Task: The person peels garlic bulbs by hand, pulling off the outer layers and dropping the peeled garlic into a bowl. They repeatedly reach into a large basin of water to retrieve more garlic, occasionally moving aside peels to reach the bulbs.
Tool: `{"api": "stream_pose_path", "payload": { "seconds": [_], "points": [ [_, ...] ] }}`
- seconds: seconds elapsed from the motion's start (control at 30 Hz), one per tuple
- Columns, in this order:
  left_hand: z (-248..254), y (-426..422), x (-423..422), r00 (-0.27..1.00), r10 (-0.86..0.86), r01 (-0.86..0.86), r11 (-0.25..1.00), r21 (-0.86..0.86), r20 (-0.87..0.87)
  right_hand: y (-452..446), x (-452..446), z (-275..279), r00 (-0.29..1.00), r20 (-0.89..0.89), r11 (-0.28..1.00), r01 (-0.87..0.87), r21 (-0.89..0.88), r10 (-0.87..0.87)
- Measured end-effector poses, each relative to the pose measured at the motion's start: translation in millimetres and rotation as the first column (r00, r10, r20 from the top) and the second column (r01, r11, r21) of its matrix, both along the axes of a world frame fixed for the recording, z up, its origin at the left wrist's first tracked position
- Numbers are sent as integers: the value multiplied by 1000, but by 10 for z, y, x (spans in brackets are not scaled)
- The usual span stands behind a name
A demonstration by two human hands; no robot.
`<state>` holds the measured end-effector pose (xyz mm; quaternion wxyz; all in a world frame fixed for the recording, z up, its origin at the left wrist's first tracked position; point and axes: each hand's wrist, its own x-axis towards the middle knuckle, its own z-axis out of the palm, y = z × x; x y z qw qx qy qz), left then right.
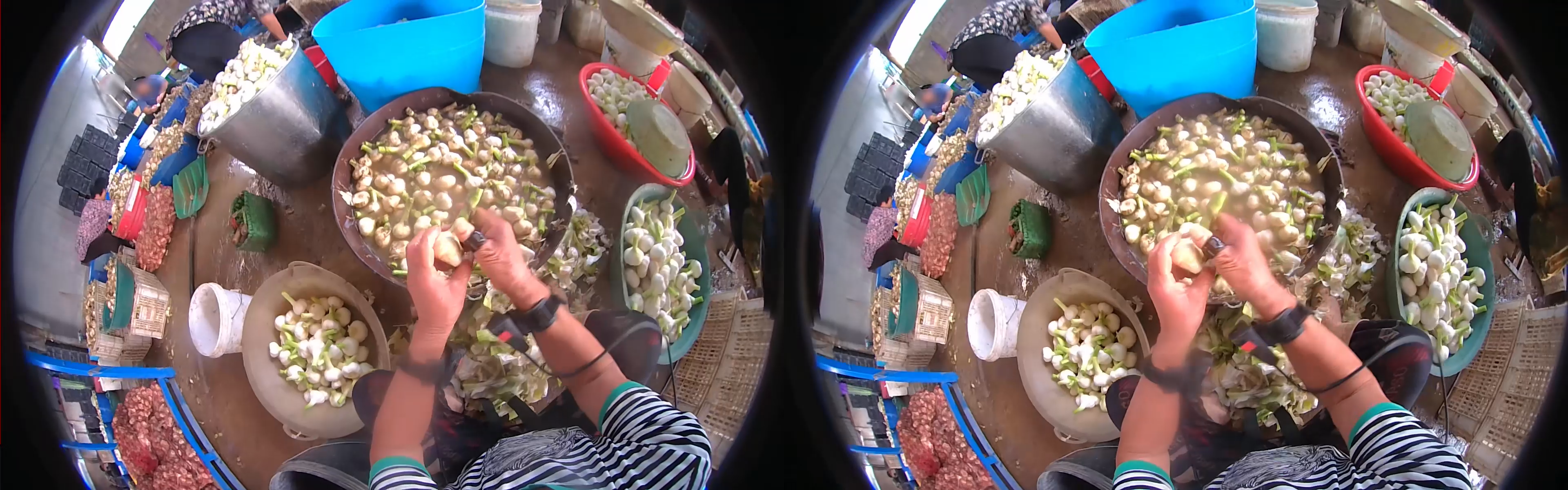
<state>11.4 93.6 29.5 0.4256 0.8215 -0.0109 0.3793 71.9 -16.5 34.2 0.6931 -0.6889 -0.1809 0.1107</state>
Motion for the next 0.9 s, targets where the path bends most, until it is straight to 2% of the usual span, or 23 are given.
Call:
{"api": "stream_pose_path", "payload": {
  "seconds": [0.03, 0.13, 0.17, 0.27, 0.3, 0.4, 0.5, 0.6, 0.67, 0.7, 0.73, 0.77, 0.8, 0.83, 0.9],
  "points": [
    [20, -42, -18, 999, -20, 17, 996, -90, -29, 68, -19, -3, 998, 50, 998, 45, 36, -47],
    [38, -52, -62, 989, -148, 142, 942, -305, 4, 11, -145, 184, 994, -48, 991, 100, 93, -96],
    [44, -46, -87, 980, -200, 185, 923, -338, -10, -44, -154, 244, 997, -73, 991, 39, 130, -30],
    [-22, -70, -82, 904, -403, 390, 632, -669, 147, -137, -166, 347, 1000, 5, 1000, 4, 5, -4],
    [-38, -46, -93, 890, -438, 405, 634, -659, 125, -201, -216, 430, 1000, -12, 999, -30, -23, 29],
    [129, -33, -190, 853, -519, 339, 470, -815, 56, -200, -238, 373, 989, 141, 999, -42, 26, 37],
    [225, 25, -258, 803, -591, 282, 273, -920, 71, -305, -173, 375, 966, 199, 974, -127, -190, 165],
    [99, 37, -233, 810, -577, 273, 212, -938, 105, -336, -200, 564, 966, 88, 936, -208, -285, 242],
    [11, -13, -177, 894, -445, 289, 470, -834, 58, -222, -248, 502, 975, -98, 978, -191, 82, 199],
    [-30, -27, -158, 927, -371, 275, 588, -761, 49, -176, -260, 452, 960, -194, 954, -146, 260, 200],
    [-5, -10, -165, 965, -261, 224, 784, -579, 19, -183, -247, 408, 933, -273, 941, -145, 307, 233],
    [33, 22, -180, 990, -141, 138, 923, -358, 19, -210, -224, 358, 898, -349, 925, -141, 353, 270],
    [56, 42, -189, 999, -23, 28, 993, -116, 48, -235, -196, 299, 854, -420, 908, -131, 398, 308],
    [47, 27, -181, 999, -22, 26, 995, -97, 42, -246, -149, 230, 852, -397, 918, -209, 338, 340],
    [-8, -44, -167, 995, -44, 51, 996, -78, 85, -221, -105, 109, 860, -405, 931, -189, 313, 311]
  ]
}}
